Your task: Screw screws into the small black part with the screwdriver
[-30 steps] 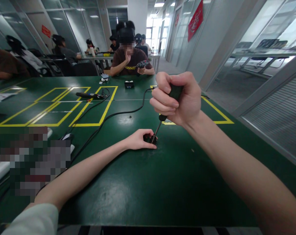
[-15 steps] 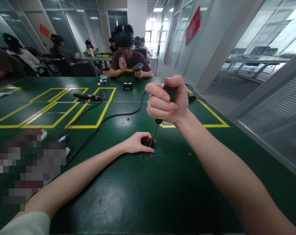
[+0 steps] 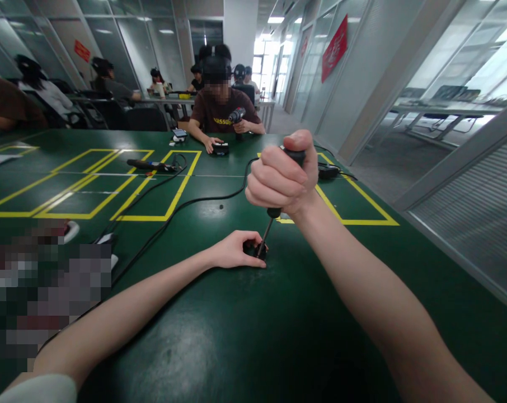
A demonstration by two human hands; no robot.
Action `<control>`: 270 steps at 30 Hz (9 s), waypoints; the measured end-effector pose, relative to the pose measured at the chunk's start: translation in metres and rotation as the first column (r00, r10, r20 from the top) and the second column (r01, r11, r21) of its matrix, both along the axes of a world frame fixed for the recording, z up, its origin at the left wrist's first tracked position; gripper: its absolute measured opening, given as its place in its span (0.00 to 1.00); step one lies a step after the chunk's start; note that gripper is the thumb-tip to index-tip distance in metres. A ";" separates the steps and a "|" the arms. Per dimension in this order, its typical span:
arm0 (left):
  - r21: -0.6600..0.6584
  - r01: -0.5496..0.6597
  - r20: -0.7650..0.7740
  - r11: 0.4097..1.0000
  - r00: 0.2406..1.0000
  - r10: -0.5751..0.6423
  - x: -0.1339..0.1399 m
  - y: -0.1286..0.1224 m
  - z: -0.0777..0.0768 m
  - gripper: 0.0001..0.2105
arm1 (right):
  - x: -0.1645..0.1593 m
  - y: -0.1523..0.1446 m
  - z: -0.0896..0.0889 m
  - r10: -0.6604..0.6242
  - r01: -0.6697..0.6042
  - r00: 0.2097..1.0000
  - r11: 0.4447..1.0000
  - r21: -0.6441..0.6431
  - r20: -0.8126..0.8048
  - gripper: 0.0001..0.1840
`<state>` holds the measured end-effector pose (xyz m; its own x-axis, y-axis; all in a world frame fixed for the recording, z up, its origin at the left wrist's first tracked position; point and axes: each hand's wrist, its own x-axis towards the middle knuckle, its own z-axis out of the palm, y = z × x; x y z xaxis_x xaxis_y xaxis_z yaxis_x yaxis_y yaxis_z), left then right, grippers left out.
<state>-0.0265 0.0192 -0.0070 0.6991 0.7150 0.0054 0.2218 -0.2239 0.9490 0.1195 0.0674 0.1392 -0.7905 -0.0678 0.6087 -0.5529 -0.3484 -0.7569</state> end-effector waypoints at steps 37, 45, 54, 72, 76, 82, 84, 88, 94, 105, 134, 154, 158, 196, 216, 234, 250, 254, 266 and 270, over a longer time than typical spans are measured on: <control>0.075 -0.195 0.527 0.978 0.840 0.127 -0.028 0.025 0.051 0.26 | -0.010 -0.023 0.000 -0.443 0.460 0.885 0.879 -0.126 0.143 0.28; 0.439 -0.365 0.689 0.821 0.723 -0.047 -0.016 0.001 0.140 0.26 | -0.005 -0.027 0.011 -0.548 0.542 0.817 0.836 0.085 0.180 0.26; 0.582 -0.330 0.454 0.743 0.890 0.040 0.006 -0.020 0.168 0.15 | 0.002 -0.026 0.013 -0.959 0.926 0.282 0.261 0.272 -0.037 0.30; 0.617 -0.373 0.418 0.693 0.901 0.113 0.013 -0.032 0.163 0.16 | 0.005 -0.039 0.003 -0.985 0.972 0.103 0.130 0.198 0.138 0.39; 0.646 -0.392 0.425 0.654 0.897 0.118 0.012 -0.029 0.160 0.15 | 0.004 -0.050 0.005 -0.953 0.938 0.123 0.203 0.280 0.278 0.40; 0.695 -0.476 0.506 0.539 0.856 0.103 0.017 -0.020 0.157 0.13 | 0.010 -0.040 -0.006 -0.985 0.944 0.051 0.101 0.314 0.164 0.40; 0.714 -0.496 0.540 0.494 0.839 0.063 0.019 -0.018 0.155 0.14 | 0.018 -0.037 -0.009 -0.999 0.934 -0.032 -0.026 0.355 0.011 0.37; 0.719 -0.521 0.573 0.459 0.819 0.032 0.024 -0.018 0.149 0.15 | 0.036 -0.052 -0.001 -0.951 0.958 -0.213 -0.248 0.144 -0.223 0.20; 0.741 -0.549 0.628 0.386 0.771 -0.108 0.032 -0.009 0.138 0.15 | 0.041 -0.094 0.017 -0.847 0.851 -0.333 -0.459 0.255 -0.415 0.15; 0.361 -0.121 0.423 0.925 0.905 -0.047 -0.005 0.033 0.136 0.18 | 0.039 -0.093 0.010 -0.844 0.832 -0.341 -0.476 0.286 -0.413 0.06; -0.539 0.352 0.425 0.765 0.898 -0.114 0.020 0.018 0.001 0.38 | 0.032 -0.085 -0.008 -0.776 0.794 -0.434 -0.569 0.211 -0.458 0.14; -0.354 0.484 0.236 0.800 0.874 -0.424 -0.001 0.034 0.010 0.24 | 0.022 -0.084 -0.007 -0.814 0.857 -0.371 -0.485 0.173 -0.447 0.09; -0.349 0.470 0.147 0.811 0.882 -0.448 -0.002 0.037 0.010 0.24 | 0.019 -0.088 -0.005 -0.819 0.846 -0.367 -0.491 0.208 -0.441 0.09; -0.302 0.427 0.157 0.852 0.904 -0.397 0.005 0.037 0.005 0.13 | 0.025 -0.104 -0.093 -0.867 0.857 -0.484 -0.441 0.267 0.122 0.12; -0.191 0.177 0.147 0.965 0.978 -0.150 0.019 0.022 -0.003 0.17 | 0.044 -0.103 -0.106 -0.898 0.826 -0.431 -0.353 0.439 0.090 0.05; -0.067 0.046 0.077 0.997 0.996 -0.041 0.018 0.004 -0.009 0.18 | 0.054 -0.118 -0.113 -0.881 0.781 -0.474 -0.415 0.467 0.010 0.04; -0.050 -0.074 0.106 0.996 0.991 0.078 0.008 -0.014 -0.007 0.15 | 0.048 -0.121 -0.119 -0.860 0.784 -0.510 -0.464 0.413 0.002 0.04; -0.058 -0.099 0.092 0.993 0.990 0.104 0.005 -0.023 -0.003 0.14 | 0.047 -0.123 -0.121 -0.889 0.813 -0.458 -0.419 0.404 -0.002 0.04; -0.101 -0.116 0.154 0.988 0.979 0.131 0.009 -0.025 -0.008 0.16 | 0.058 -0.124 -0.122 -0.856 0.759 -0.517 -0.461 0.461 -0.004 0.05; -0.108 -0.102 0.168 0.989 0.979 0.119 0.009 -0.024 -0.008 0.16 | 0.062 -0.124 -0.124 -0.856 0.723 -0.509 -0.484 0.493 -0.093 0.04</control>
<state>-0.0174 -0.0049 -0.0155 0.6102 0.7909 0.0453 0.0700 -0.1107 0.9914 0.1815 -0.0566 0.0155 0.0688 0.8210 0.5668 0.3831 0.5029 -0.7749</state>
